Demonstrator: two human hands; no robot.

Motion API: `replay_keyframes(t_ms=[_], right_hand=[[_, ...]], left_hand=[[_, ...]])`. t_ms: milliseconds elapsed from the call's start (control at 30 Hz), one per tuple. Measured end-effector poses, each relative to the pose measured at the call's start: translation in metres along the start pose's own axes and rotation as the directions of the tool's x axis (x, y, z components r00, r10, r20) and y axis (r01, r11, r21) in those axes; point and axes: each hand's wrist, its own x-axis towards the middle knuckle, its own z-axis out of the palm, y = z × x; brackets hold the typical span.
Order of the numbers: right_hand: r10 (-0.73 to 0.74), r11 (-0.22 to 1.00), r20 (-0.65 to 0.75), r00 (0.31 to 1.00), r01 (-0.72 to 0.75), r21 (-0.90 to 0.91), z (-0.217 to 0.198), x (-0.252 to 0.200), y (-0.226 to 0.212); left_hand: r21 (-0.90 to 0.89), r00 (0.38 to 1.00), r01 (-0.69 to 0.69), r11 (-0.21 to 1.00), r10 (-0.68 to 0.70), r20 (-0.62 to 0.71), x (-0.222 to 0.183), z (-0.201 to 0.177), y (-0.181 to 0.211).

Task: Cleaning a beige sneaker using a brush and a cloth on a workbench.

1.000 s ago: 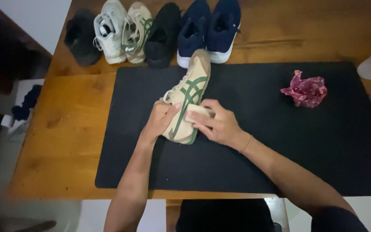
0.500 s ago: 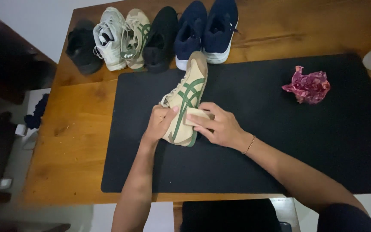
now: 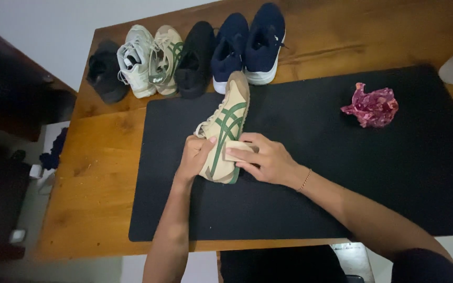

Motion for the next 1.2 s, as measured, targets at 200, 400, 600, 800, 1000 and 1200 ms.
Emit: replay_keyframes(t_ms=[200,400,600,800,1000,1200], right_hand=[[-0.051,0.996,-0.005,0.999,0.051,0.076,0.006,-0.004,0.001],[-0.106,0.986,0.062,0.992,0.097,0.135,0.005,-0.003,-0.009],[-0.107,0.976,0.087,0.99,0.089,0.197,0.001,-0.004,-0.017],[0.014,0.989,0.082,0.997,-0.026,0.148,-0.003,-0.003,-0.001],[0.025,0.995,0.156,0.987,-0.04,0.096,-0.017,0.01,-0.005],[0.02,0.945,0.199,0.98,-0.084,0.317,-0.009,-0.007,0.004]], left_hand=[[0.021,1.0,-0.007,1.0,0.007,0.005,0.001,-0.001,0.005],[0.003,1.0,0.002,1.0,-0.002,0.003,-0.003,-0.001,-0.011],[-0.004,1.0,-0.017,1.0,0.017,-0.003,0.0,0.0,-0.001],[-0.048,1.0,0.008,0.999,-0.009,-0.014,0.005,0.004,0.013],[-0.011,1.0,0.006,1.0,-0.006,-0.014,0.003,0.003,0.012],[-0.017,1.0,0.004,1.0,-0.004,0.005,0.001,0.0,0.001]])
